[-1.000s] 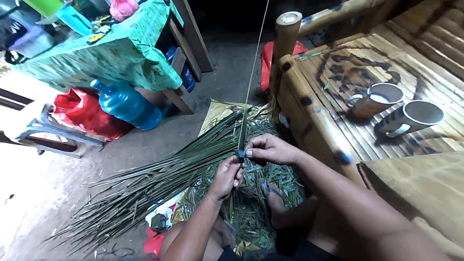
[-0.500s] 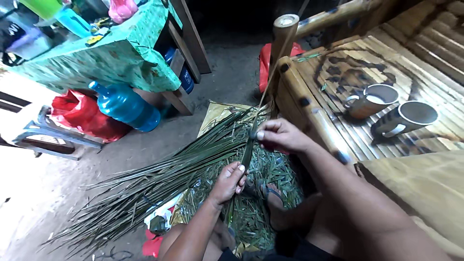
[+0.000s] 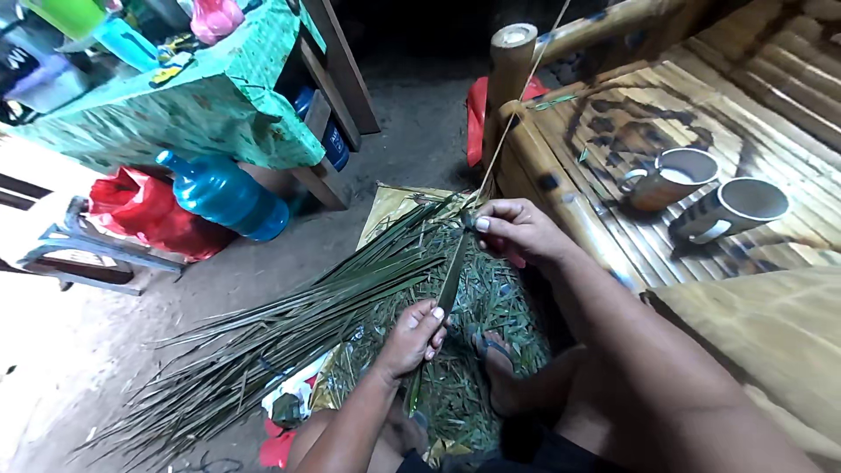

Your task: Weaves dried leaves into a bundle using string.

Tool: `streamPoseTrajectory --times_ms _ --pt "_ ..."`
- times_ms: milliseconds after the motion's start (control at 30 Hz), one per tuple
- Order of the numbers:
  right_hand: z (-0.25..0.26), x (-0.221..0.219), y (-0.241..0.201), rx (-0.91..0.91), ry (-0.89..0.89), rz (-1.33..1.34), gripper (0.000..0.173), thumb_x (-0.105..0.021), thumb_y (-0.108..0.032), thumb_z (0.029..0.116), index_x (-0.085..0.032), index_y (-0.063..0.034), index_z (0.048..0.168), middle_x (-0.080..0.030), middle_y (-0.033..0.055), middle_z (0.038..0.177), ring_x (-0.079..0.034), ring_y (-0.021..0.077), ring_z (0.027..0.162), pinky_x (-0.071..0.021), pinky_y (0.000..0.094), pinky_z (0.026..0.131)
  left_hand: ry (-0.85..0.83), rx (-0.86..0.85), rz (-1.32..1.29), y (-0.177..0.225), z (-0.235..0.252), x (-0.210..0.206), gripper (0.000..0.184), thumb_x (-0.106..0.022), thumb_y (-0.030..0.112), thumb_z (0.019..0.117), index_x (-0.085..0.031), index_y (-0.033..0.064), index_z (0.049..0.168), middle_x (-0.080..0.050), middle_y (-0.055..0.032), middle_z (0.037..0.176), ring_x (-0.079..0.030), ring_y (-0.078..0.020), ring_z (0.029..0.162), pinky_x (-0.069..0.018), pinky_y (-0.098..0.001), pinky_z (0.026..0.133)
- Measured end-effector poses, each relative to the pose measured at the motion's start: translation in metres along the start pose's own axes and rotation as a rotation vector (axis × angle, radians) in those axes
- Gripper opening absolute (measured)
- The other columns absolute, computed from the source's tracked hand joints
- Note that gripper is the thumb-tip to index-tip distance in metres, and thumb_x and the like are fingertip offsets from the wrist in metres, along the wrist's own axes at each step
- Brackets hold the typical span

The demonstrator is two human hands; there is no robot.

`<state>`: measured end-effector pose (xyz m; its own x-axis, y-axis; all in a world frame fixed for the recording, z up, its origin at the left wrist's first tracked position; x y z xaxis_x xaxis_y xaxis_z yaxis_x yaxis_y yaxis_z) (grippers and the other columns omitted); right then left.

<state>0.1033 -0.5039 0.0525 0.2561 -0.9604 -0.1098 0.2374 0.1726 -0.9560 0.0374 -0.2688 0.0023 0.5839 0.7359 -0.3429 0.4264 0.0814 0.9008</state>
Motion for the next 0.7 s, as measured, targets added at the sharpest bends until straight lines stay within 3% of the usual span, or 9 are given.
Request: streamPoseTrajectory --times_ms 100,233,300,467,700 --pt "-0.003 -0.004 0.0 -0.034 -0.018 0.005 0.02 -0.057 -0.02 0.1024 -0.069 -0.0051 0.098 -0.067 0.0032 0.075 -0.06 0.0083 0.055 -0.0541 0.0238 0.05 0.009 -0.014 -0.005 0.001 0.002 0.0 0.022 -0.043 0.02 0.1082 -0.059 0.0095 0.098 -0.053 0.006 0.064 -0.048 -0.0018 0.047 -0.0424 -0.0161 0.045" --pt "-0.014 -0.053 0.024 -0.209 -0.371 -0.011 0.024 -0.057 -0.022 0.1033 -0.069 -0.002 0.096 -0.066 0.0012 0.072 -0.061 0.0075 0.059 -0.0533 0.0246 0.055 0.131 -0.089 0.045 0.007 0.009 0.008 0.021 -0.041 0.015 0.1082 -0.061 0.0076 0.103 -0.057 0.0043 0.067 -0.051 -0.0028 0.049 -0.0459 -0.0171 0.046" --pt "-0.015 -0.067 0.035 -0.234 -0.439 0.024 0.025 -0.055 -0.022 0.1049 -0.068 -0.0038 0.094 -0.066 -0.0016 0.072 -0.059 0.0044 0.057 -0.051 0.0217 0.053 0.173 -0.144 0.079 0.011 0.01 0.013 0.022 -0.043 0.016 0.1091 -0.062 0.007 0.104 -0.059 0.003 0.07 -0.053 -0.0035 0.052 -0.0464 -0.0176 0.047" --pt "-0.008 -0.058 0.033 -0.129 -0.375 -0.039 0.025 -0.056 -0.02 0.1038 -0.069 -0.0029 0.092 -0.067 -0.0002 0.071 -0.061 0.0054 0.058 -0.0529 0.0222 0.054 0.193 -0.135 0.038 0.015 0.007 0.015 0.022 -0.04 0.016 0.1091 -0.059 0.005 0.106 -0.055 0.0034 0.068 -0.051 -0.0034 0.051 -0.0459 -0.017 0.047" --pt "-0.001 -0.042 0.014 0.018 -0.249 -0.084 0.024 -0.056 -0.019 0.1028 -0.069 -0.0015 0.094 -0.065 0.001 0.071 -0.06 0.0064 0.058 -0.0544 0.024 0.055 0.063 -0.077 -0.026 0.013 0.003 0.006 0.022 -0.043 0.022 0.109 -0.059 0.0082 0.1 -0.051 0.0067 0.062 -0.049 -0.0023 0.048 -0.0438 -0.0165 0.046"
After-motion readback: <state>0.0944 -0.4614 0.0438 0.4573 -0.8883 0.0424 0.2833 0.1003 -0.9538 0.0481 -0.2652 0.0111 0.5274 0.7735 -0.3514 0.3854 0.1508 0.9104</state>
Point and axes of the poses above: each hand's wrist, its own z-axis towards the middle knuckle, its own x-axis out of the back of the hand, y = z × x, the point moved 5 cm from there along z, towards the middle knuckle
